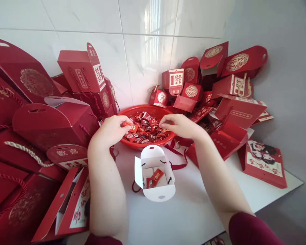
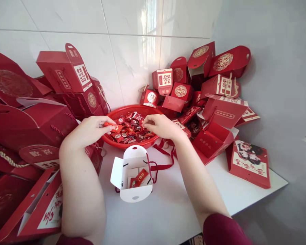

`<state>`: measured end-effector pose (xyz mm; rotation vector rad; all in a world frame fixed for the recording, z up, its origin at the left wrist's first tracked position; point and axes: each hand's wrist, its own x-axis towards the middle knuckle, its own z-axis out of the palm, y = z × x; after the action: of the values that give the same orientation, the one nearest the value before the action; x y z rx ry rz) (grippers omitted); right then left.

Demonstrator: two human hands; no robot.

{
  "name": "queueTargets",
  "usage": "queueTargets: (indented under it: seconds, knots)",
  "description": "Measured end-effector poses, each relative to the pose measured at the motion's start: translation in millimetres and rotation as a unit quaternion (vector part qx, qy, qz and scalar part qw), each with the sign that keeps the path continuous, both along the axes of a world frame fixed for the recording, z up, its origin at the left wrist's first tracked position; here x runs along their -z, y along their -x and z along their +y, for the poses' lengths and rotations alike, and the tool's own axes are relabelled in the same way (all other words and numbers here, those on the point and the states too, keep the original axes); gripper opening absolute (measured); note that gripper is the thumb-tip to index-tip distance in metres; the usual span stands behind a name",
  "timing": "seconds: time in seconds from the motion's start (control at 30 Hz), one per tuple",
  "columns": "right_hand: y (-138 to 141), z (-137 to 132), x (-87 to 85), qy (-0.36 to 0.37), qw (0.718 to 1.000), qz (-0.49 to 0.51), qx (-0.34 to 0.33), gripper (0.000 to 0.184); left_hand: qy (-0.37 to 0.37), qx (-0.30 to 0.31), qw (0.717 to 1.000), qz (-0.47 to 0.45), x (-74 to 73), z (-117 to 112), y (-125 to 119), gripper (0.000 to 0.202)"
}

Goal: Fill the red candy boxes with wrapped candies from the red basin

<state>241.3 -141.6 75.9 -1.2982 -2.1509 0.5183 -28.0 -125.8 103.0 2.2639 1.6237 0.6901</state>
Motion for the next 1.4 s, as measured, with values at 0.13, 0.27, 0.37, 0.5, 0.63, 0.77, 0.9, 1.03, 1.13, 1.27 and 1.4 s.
queueTargets:
  seconds: [0.13, 0.27, 0.37, 0.5, 0.63, 0.77, 0.9, 1.03, 1.13, 1.27, 1.4]
  knots:
    - [13.0, 52.5, 29.7, 0.096, 0.981, -0.166, 0.011, 0.018, -0.006, -0.048, 0.999, 0.011, 21.8, 30.3, -10.6, 0.029]
    - [27.5, 76.5, 51.8, 0.136, 0.971, -0.197, -0.016, 0.060, 0.029, -0.060, 0.997, 0.033, 35.0, 43.1, -13.3, 0.076]
    - [33.4, 87.0, 57.7, 0.175, 0.959, -0.212, -0.076, 0.079, 0.067, -0.011, 0.997, 0.048, 41.1, 46.2, -9.0, 0.072]
    - [31.4, 100.5, 54.4, 0.223, 0.939, -0.223, -0.140, 0.080, 0.105, -0.014, 0.990, 0.097, 58.2, 58.9, -8.2, 0.053]
    - [21.9, 107.9, 54.3, 0.208, 0.949, -0.209, -0.113, 0.055, 0.106, -0.034, 0.985, 0.131, 76.6, 73.0, -14.8, 0.035]
    - [19.2, 112.2, 66.7, 0.190, 0.957, -0.214, -0.045, 0.056, 0.108, -0.047, 0.980, 0.160, 81.3, 76.5, -17.4, 0.027]
    - [25.1, 115.1, 78.1, 0.181, 0.961, -0.211, -0.009, 0.044, 0.108, -0.051, 0.978, 0.171, 80.5, 75.4, -17.1, 0.028]
    - [25.5, 114.0, 75.6, 0.147, 0.978, -0.151, 0.007, 0.016, 0.105, -0.054, 0.978, 0.174, 80.8, 74.0, -17.7, 0.027]
    - [20.6, 108.7, 69.0, 0.119, 0.991, -0.055, 0.003, 0.007, 0.100, -0.053, 0.978, 0.177, 80.7, 73.1, -17.5, 0.029]
    - [16.1, 92.0, 66.2, 0.122, 0.987, 0.092, -0.057, 0.014, 0.090, -0.053, 0.978, 0.180, 80.2, 73.4, -16.2, 0.032]
    - [14.6, 62.8, 61.2, 0.139, 0.965, 0.196, -0.107, 0.019, 0.087, -0.057, 0.979, 0.178, 81.2, 74.3, -16.0, 0.030]
